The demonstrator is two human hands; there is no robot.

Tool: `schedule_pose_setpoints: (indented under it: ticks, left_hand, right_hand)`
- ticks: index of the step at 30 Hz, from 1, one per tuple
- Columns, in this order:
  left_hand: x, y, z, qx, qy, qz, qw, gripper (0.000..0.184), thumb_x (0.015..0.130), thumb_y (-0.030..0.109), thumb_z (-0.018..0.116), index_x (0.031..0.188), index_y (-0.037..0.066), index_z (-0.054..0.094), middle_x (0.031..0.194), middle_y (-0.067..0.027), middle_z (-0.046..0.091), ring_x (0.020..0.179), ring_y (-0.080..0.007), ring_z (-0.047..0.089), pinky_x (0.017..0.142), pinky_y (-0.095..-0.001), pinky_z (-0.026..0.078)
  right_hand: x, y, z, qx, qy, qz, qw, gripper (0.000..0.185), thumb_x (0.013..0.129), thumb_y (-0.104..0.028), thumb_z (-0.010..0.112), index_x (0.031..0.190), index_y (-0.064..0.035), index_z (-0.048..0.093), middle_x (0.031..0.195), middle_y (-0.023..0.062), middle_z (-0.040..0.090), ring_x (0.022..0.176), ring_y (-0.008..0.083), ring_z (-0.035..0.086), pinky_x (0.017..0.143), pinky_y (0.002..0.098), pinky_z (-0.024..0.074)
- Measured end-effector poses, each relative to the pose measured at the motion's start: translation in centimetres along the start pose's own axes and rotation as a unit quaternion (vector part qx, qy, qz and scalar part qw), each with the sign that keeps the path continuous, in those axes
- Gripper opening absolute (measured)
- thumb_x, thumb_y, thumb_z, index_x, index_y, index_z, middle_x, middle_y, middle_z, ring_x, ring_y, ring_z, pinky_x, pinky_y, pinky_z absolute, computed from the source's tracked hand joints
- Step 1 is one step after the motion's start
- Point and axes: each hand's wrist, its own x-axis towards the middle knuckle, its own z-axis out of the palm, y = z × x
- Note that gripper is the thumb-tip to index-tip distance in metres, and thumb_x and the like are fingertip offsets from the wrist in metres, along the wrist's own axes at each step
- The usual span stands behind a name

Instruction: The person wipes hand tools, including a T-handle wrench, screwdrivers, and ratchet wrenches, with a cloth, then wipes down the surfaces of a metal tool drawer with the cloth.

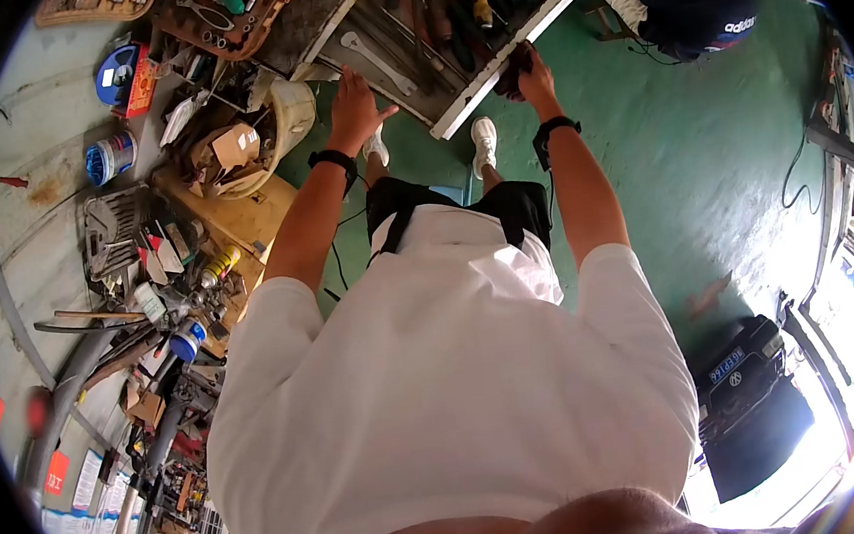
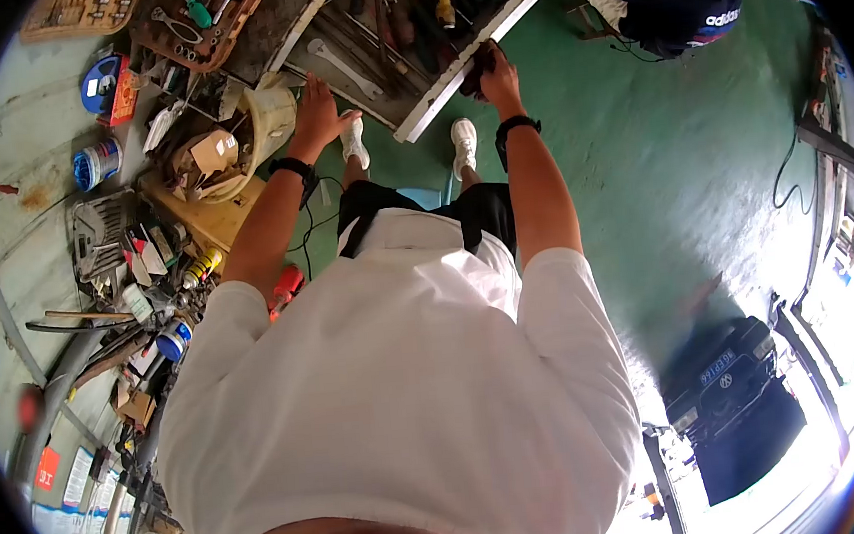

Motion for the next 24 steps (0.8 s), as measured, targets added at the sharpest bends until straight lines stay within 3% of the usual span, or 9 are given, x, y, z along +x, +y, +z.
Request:
schedule_pose_setpoints:
  ticks: [7, 11, 13, 14, 16, 19, 21, 23, 24]
  left_hand:
    - [-0.1, -0.1, 0.7, -0.051, 0.043, -0.019, 0.998, 0.096, 0.084, 0.048, 0.071, 0.144, -0.012, 0.026, 0.153, -0.0301, 0.023, 0.140, -0.0397, 0.030, 0.109, -0.0440, 0.039]
    - [-2.6, -0.1, 1.2, -0.100, 0.068, 0.025, 0.992, 0.092, 0.086, 0.041, 0.071, 0.150, -0.002, 0.020, 0.155, -0.0272, 0.020, 0.141, -0.0393, 0.030, 0.112, -0.0436, 0.035]
    - [-4.3, 1.0, -2.0, -0.411, -0.027, 0.142, 0.900, 0.090, 0.084, 0.039, 0.075, 0.151, 0.004, 0.025, 0.151, -0.0261, 0.029, 0.139, -0.0393, 0.033, 0.111, -0.0443, 0.034]
    - [-5.6, 1.6, -3.1, -0.414, -0.022, 0.130, 0.900, 0.090, 0.084, 0.039, 0.075, 0.151, 0.004, 0.025, 0.151, -0.0261, 0.029, 0.139, -0.0393, 0.033, 0.111, -0.0443, 0.034]
    - [-7.0, 2.6, -4.8, -0.597, -0.220, 0.121, 0.762, 0.090, 0.082, 0.040, 0.077, 0.151, 0.012, 0.027, 0.150, -0.0213, 0.034, 0.139, -0.0340, 0.035, 0.110, -0.0422, 0.035]
    - [-7.4, 3.8, -1.5, -0.648, -0.131, 0.185, 0.727, 0.086, 0.082, 0.038, 0.077, 0.147, 0.006, 0.031, 0.141, -0.0139, 0.047, 0.133, -0.0242, 0.043, 0.102, -0.0370, 0.042]
    - [-6.8, 3.0, -0.8, -0.627, -0.190, 0.069, 0.752, 0.071, 0.086, 0.029, 0.075, 0.142, 0.005, 0.038, 0.126, -0.0118, 0.057, 0.116, -0.0213, 0.058, 0.089, -0.0353, 0.051]
    - [-6.4, 1.6, -0.9, -0.749, -0.170, -0.082, 0.636, 0.051, 0.090, 0.017, 0.068, 0.135, 0.005, 0.046, 0.114, -0.0104, 0.062, 0.093, -0.0172, 0.064, 0.073, -0.0301, 0.053]
    - [-5.9, 1.2, -0.1, -0.801, -0.041, -0.098, 0.589, 0.047, 0.089, 0.004, 0.061, 0.135, 0.005, 0.048, 0.109, -0.0108, 0.063, 0.081, -0.0152, 0.063, 0.062, -0.0256, 0.050]
  right_hand:
    - [-7.5, -2.3, -0.6, -0.034, -0.175, -0.122, 0.976, 0.060, 0.082, -0.004, 0.054, 0.140, -0.0206, 0.050, 0.110, 0.0268, 0.064, 0.102, 0.0424, 0.062, 0.086, 0.0469, 0.0505]
    - [-7.7, -4.7, -3.3, 0.011, -0.293, -0.038, 0.955, 0.047, 0.080, -0.013, 0.062, 0.127, -0.0141, 0.060, 0.101, 0.0225, 0.067, 0.097, 0.0399, 0.065, 0.082, 0.0455, 0.0519]
    - [-7.7, -5.9, -3.2, 0.047, -0.308, -0.085, 0.946, 0.047, 0.080, -0.023, 0.070, 0.123, -0.0057, 0.060, 0.096, 0.0185, 0.069, 0.088, 0.0328, 0.068, 0.076, 0.0407, 0.0532]
    - [-8.2, -7.2, -2.9, 0.075, -0.303, -0.059, 0.948, 0.048, 0.081, -0.026, 0.071, 0.123, -0.0046, 0.059, 0.094, 0.0167, 0.069, 0.085, 0.0280, 0.067, 0.074, 0.0377, 0.0530]
    - [-9.4, -12.5, -3.4, 0.162, -0.308, -0.002, 0.937, 0.053, 0.085, -0.029, 0.072, 0.127, -0.0033, 0.052, 0.093, 0.0143, 0.066, 0.081, 0.0169, 0.062, 0.068, 0.0312, 0.0516]
    - [-10.4, -17.3, -0.3, 0.437, -0.241, 0.073, 0.863, 0.056, 0.086, -0.026, 0.072, 0.130, -0.0042, 0.046, 0.100, 0.0154, 0.066, 0.084, 0.0146, 0.061, 0.070, 0.0310, 0.0509]
    - [-8.6, -17.1, 3.3, 0.442, -0.237, 0.033, 0.865, 0.058, 0.086, -0.024, 0.071, 0.133, -0.0054, 0.042, 0.107, 0.0180, 0.064, 0.093, 0.0208, 0.064, 0.077, 0.0336, 0.0509]
    - [-8.1, -18.2, 4.7, 0.194, -0.203, -0.165, 0.945, 0.054, 0.086, -0.022, 0.069, 0.131, -0.0058, 0.043, 0.111, 0.0221, 0.063, 0.102, 0.0344, 0.064, 0.084, 0.0379, 0.0497]
    - [-8.3, -20.1, 3.9, 0.140, -0.221, -0.161, 0.952, 0.054, 0.086, -0.020, 0.068, 0.132, -0.0057, 0.043, 0.114, 0.0261, 0.061, 0.108, 0.0452, 0.059, 0.088, 0.0431, 0.0485]
